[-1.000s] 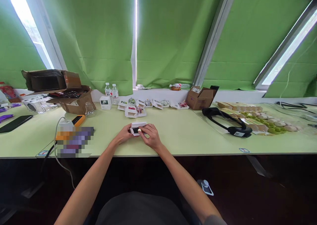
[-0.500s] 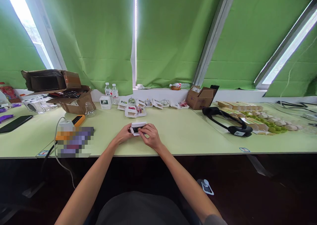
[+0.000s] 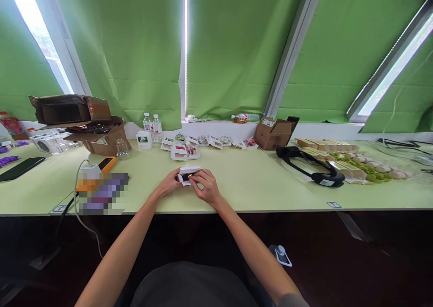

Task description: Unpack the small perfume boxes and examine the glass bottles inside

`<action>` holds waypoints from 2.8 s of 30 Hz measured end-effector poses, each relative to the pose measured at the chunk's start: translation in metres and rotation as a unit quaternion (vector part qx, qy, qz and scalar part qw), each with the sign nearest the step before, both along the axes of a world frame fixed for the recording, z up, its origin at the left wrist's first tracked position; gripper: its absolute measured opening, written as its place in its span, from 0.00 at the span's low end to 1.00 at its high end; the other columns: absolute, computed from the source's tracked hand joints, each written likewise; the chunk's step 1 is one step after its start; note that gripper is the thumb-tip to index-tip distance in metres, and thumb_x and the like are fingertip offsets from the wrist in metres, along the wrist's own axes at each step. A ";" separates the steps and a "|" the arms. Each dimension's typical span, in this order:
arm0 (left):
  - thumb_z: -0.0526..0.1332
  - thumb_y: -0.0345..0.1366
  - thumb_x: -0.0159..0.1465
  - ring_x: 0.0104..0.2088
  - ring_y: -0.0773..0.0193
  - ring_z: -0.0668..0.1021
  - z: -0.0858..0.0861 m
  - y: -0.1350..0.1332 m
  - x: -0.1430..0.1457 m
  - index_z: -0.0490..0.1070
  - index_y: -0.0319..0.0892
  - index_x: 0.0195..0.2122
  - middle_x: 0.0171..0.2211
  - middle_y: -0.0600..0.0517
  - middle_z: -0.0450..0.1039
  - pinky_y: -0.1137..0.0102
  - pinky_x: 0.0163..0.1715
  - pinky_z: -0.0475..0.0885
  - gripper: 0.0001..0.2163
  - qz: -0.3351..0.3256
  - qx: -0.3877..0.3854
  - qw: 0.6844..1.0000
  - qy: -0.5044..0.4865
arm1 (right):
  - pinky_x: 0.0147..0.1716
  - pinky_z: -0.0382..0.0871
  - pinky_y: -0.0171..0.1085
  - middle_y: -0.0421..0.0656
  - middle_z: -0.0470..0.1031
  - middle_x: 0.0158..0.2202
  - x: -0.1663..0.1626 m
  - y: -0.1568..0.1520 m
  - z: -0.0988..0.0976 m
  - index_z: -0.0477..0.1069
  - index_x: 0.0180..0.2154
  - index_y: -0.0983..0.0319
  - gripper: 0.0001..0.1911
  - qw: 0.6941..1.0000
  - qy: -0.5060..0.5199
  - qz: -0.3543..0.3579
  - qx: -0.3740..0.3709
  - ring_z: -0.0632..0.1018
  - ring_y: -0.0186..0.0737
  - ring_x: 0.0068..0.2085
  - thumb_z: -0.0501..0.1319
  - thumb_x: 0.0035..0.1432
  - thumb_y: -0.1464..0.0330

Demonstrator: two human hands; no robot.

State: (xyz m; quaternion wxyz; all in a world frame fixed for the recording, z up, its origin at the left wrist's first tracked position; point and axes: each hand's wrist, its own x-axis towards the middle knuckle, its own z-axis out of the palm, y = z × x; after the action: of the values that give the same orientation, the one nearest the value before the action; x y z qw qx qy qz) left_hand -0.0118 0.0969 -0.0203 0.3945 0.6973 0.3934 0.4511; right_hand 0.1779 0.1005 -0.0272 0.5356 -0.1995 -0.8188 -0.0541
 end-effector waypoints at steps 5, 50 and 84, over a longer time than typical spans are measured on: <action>0.68 0.39 0.51 0.47 0.53 0.75 0.000 0.000 0.001 0.69 0.40 0.51 0.47 0.46 0.75 0.61 0.49 0.68 0.26 -0.002 -0.005 1.000 -0.006 | 0.39 0.71 0.44 0.45 0.75 0.32 0.001 -0.003 0.003 0.75 0.38 0.59 0.07 1.000 0.005 -0.002 -0.006 0.74 0.43 0.37 0.60 0.58 0.71; 0.63 0.48 0.58 0.54 0.48 0.72 0.010 -0.006 0.000 0.71 0.42 0.53 0.53 0.47 0.73 0.57 0.55 0.63 0.24 -0.003 -0.028 0.999 -0.027 | 0.45 0.77 0.43 0.48 0.62 0.61 0.002 -0.004 0.005 0.59 0.60 0.56 0.25 0.995 0.071 0.001 -0.068 0.68 0.47 0.59 0.55 0.62 0.72; 0.64 0.45 0.57 0.34 0.64 0.79 -0.005 -0.005 -0.005 0.59 0.46 0.51 0.43 0.49 0.71 0.65 0.32 0.78 0.23 0.237 0.219 0.946 0.017 | 0.35 0.79 0.39 0.47 0.65 0.58 0.003 0.001 -0.002 0.58 0.59 0.55 0.25 0.984 -0.002 -0.042 -0.171 0.77 0.40 0.44 0.53 0.61 0.69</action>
State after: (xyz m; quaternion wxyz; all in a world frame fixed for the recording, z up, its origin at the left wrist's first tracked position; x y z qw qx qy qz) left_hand -0.0170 0.0920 -0.0250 0.1069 0.6609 0.4451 0.5948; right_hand 0.1807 0.1012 -0.0289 0.4892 -0.3223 -0.8079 0.0642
